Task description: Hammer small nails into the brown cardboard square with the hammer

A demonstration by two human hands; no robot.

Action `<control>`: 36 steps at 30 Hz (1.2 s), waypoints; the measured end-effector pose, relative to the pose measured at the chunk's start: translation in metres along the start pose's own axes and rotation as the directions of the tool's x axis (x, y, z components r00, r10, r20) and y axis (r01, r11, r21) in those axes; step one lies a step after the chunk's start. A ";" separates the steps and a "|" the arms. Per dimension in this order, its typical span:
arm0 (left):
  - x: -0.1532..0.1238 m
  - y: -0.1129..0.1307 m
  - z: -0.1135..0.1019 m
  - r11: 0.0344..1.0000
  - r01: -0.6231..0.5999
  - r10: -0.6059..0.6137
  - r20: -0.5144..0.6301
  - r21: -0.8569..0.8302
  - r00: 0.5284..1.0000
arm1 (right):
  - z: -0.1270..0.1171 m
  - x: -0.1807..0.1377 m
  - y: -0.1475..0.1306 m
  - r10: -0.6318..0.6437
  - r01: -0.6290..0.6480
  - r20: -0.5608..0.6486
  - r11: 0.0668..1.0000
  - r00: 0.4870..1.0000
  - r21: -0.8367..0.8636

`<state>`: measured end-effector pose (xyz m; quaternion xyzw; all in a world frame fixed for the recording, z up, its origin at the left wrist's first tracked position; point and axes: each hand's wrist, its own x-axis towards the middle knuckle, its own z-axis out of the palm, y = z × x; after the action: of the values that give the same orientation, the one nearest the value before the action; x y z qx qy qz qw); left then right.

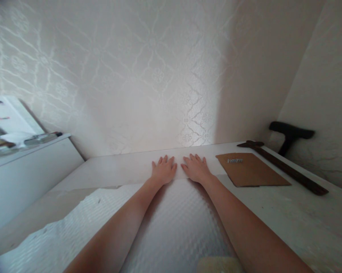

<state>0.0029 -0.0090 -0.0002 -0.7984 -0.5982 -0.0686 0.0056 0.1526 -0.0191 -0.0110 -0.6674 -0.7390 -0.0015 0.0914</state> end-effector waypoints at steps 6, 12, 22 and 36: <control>0.000 0.000 0.001 1.000 -0.001 0.001 0.008 -0.004 1.000 | -0.001 0.000 -0.001 0.002 -0.002 0.007 1.000 1.000 0.000; 0.000 0.000 0.000 1.000 -0.007 0.007 -0.009 0.011 1.000 | 0.000 0.000 0.000 0.005 -0.005 0.009 1.000 1.000 0.008; 0.000 0.000 0.001 1.000 -0.011 0.011 -0.013 -0.006 1.000 | 0.000 0.000 -0.001 0.008 -0.008 0.007 1.000 1.000 -0.003; 0.000 -0.001 0.001 1.000 -0.008 0.008 -0.014 0.000 1.000 | -0.002 -0.001 -0.001 0.009 -0.009 0.012 1.000 1.000 0.004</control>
<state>0.0021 -0.0088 -0.0012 -0.8004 -0.5948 -0.0739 0.0100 0.1516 -0.0203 -0.0091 -0.6706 -0.7365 0.0045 0.0886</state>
